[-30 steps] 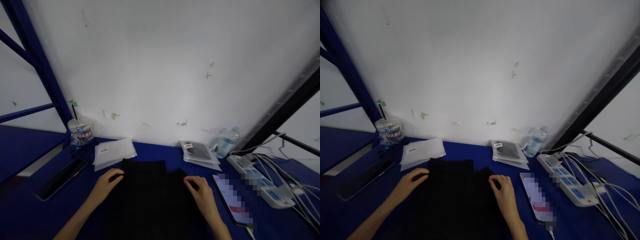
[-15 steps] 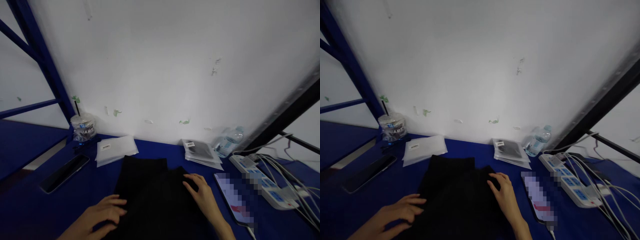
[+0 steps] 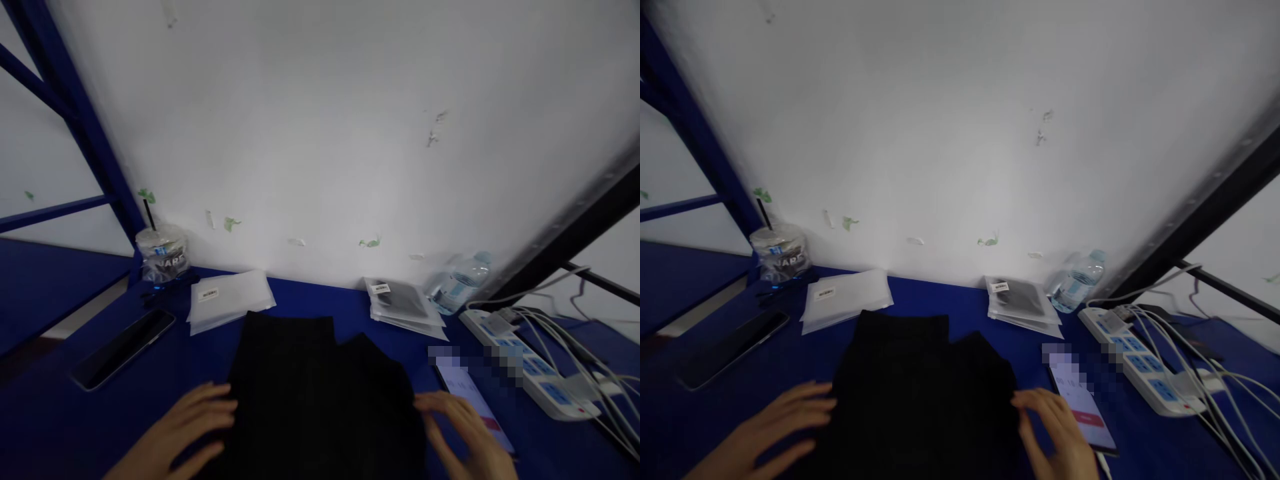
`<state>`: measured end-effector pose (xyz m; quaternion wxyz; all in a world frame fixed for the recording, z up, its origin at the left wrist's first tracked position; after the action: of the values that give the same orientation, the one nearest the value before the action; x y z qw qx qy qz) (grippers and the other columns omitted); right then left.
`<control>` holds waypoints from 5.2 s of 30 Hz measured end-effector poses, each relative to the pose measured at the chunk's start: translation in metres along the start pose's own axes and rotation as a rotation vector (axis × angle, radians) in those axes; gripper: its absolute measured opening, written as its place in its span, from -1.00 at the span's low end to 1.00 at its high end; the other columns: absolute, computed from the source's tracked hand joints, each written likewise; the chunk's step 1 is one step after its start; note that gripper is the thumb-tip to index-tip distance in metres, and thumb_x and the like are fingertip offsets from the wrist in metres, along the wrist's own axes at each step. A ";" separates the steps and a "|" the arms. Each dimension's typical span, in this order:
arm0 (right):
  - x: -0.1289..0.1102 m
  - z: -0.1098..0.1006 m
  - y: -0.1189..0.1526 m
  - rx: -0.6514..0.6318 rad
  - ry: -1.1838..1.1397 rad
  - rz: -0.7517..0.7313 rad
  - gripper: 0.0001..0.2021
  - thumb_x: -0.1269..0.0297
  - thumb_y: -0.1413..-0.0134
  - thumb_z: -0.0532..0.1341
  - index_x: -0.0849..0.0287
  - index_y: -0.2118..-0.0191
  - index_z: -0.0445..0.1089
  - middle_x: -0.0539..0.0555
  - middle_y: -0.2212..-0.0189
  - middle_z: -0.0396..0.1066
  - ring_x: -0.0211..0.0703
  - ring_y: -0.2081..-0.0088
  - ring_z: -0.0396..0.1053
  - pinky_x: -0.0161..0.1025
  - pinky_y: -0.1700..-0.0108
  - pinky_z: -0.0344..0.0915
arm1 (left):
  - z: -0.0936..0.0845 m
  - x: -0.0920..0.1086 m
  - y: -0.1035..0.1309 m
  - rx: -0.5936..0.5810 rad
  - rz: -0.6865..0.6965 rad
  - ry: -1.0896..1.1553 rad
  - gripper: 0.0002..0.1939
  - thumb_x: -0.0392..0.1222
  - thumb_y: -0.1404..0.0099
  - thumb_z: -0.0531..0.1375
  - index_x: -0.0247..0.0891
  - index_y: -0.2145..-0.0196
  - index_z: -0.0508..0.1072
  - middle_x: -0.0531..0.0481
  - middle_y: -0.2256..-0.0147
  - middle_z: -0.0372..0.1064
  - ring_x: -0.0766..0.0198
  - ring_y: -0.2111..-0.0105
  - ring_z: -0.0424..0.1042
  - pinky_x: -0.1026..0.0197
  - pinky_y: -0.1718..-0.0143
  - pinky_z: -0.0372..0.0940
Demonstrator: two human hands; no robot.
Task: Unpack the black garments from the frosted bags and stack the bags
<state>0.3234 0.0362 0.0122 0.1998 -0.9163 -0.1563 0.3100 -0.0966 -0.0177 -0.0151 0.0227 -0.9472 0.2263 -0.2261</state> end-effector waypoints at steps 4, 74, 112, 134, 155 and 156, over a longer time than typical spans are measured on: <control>-0.041 0.055 -0.046 -0.166 -0.099 0.066 -0.76 0.15 -0.11 0.19 0.01 0.08 0.35 0.06 0.29 0.46 -0.11 0.30 0.45 -0.20 0.24 0.39 | -0.007 -0.012 -0.045 0.078 0.009 -0.101 -0.43 -0.27 -0.33 0.10 0.02 -0.26 0.15 0.03 -0.26 0.13 0.05 -0.28 0.04 -0.14 -0.22 0.06; -0.096 0.078 -0.030 -0.176 -0.532 0.110 -0.78 0.11 -0.30 0.01 0.06 0.09 0.28 0.01 0.34 0.43 -0.23 0.32 0.43 -0.33 0.20 0.32 | 0.067 0.049 -0.091 -0.076 -0.638 1.525 -0.49 0.27 -0.12 0.27 -0.29 0.52 0.34 0.10 0.67 0.34 0.52 0.87 0.15 0.51 0.90 -0.10; -0.045 0.094 -0.017 -0.093 -1.142 0.864 -0.57 -0.11 0.15 0.33 0.23 0.51 0.35 -0.09 0.69 0.31 -0.44 0.76 0.15 -0.46 0.72 0.12 | 0.053 0.031 -0.054 -0.001 -0.766 1.516 -0.49 0.20 -0.08 0.33 -0.22 0.64 0.22 0.27 0.79 -0.04 0.54 0.82 -0.13 0.39 0.79 -0.22; -0.148 0.073 -0.022 0.123 0.058 -0.399 -0.74 0.39 -0.26 0.04 0.11 0.09 0.45 0.08 0.25 0.54 -0.15 0.31 0.50 -0.31 0.35 0.42 | 0.052 0.053 -0.067 0.035 -0.807 1.740 -0.50 0.14 0.05 0.43 -0.25 0.52 0.26 0.30 0.76 0.03 0.57 0.82 -0.04 0.43 0.78 -0.24; -0.128 0.098 -0.020 0.041 0.250 -0.449 -0.66 0.30 -0.33 -0.13 0.09 0.16 0.39 0.11 0.35 0.46 -0.22 0.44 0.49 -0.42 0.55 0.32 | 0.057 0.051 -0.082 -0.114 -0.747 1.695 -0.38 0.33 -0.22 0.10 -0.35 0.18 0.48 -0.22 0.34 0.52 0.01 0.39 0.55 0.09 0.46 0.41; -0.129 0.098 -0.018 0.044 0.256 -0.468 -0.67 0.28 -0.33 -0.12 0.07 0.17 0.39 0.10 0.36 0.45 -0.23 0.47 0.47 -0.41 0.56 0.32 | 0.053 0.047 -0.086 -0.019 -0.752 1.714 -0.43 0.27 -0.24 0.14 -0.35 0.12 0.48 -0.21 0.31 0.54 0.02 0.32 0.54 0.07 0.35 0.42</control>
<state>0.1606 0.0249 0.0145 0.3040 -0.8824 -0.3304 0.1402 0.0001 0.0360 -0.0303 -0.2344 -0.4685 -0.1535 -0.8378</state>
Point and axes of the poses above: each hand's wrist, its own y-axis away from the middle knuckle, its own z-axis out of the palm, x = y × z, the point moved 5 cm from there along -y, towards the middle knuckle
